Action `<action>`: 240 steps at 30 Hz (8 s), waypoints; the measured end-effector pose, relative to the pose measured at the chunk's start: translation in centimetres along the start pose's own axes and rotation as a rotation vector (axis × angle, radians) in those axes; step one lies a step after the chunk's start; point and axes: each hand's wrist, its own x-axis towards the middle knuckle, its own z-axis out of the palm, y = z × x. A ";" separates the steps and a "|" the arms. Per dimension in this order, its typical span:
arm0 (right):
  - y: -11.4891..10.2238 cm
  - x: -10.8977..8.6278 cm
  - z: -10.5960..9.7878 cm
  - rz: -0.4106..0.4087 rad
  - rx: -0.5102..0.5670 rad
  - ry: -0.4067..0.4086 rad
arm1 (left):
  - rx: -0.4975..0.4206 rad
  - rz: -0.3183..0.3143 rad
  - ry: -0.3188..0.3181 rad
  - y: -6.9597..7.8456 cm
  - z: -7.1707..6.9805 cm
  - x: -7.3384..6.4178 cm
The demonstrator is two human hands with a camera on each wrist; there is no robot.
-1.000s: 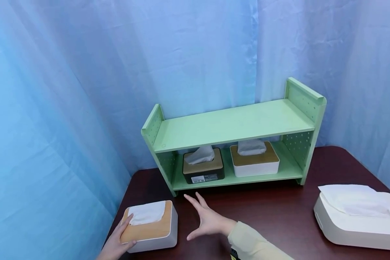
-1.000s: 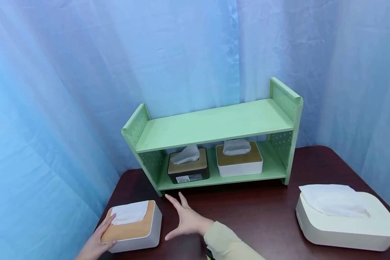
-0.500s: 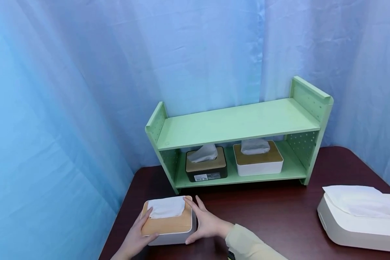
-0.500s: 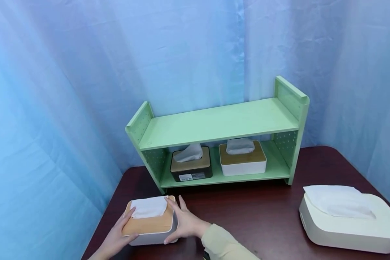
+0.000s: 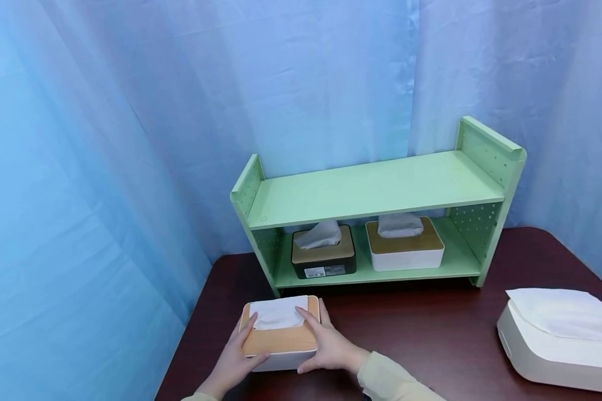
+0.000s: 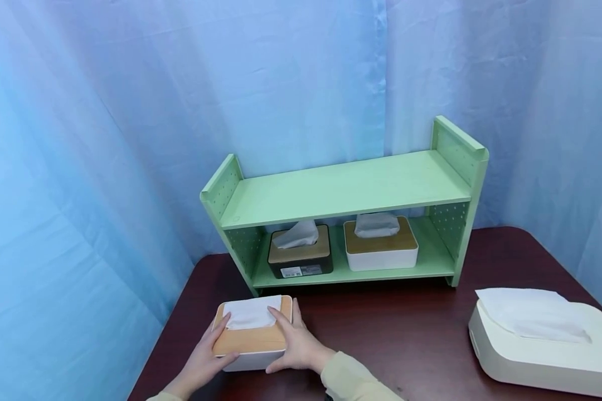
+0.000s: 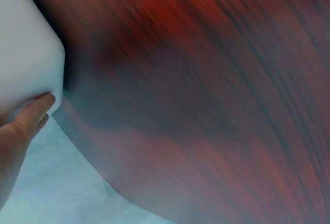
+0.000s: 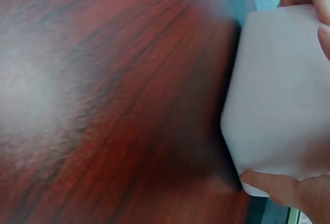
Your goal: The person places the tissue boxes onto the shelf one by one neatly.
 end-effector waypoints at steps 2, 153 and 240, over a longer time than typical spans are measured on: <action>0.3 -0.1 0.0 0.006 -0.005 0.021 | -0.005 0.013 0.006 0.2 0.3 0.1; -10.3 0.5 -22.0 -0.230 -0.201 0.374 | -0.166 0.538 0.121 19.0 -9.0 9.9; -10.6 8.0 -25.7 0.007 0.010 0.444 | -0.183 0.112 0.287 22.0 -11.4 17.8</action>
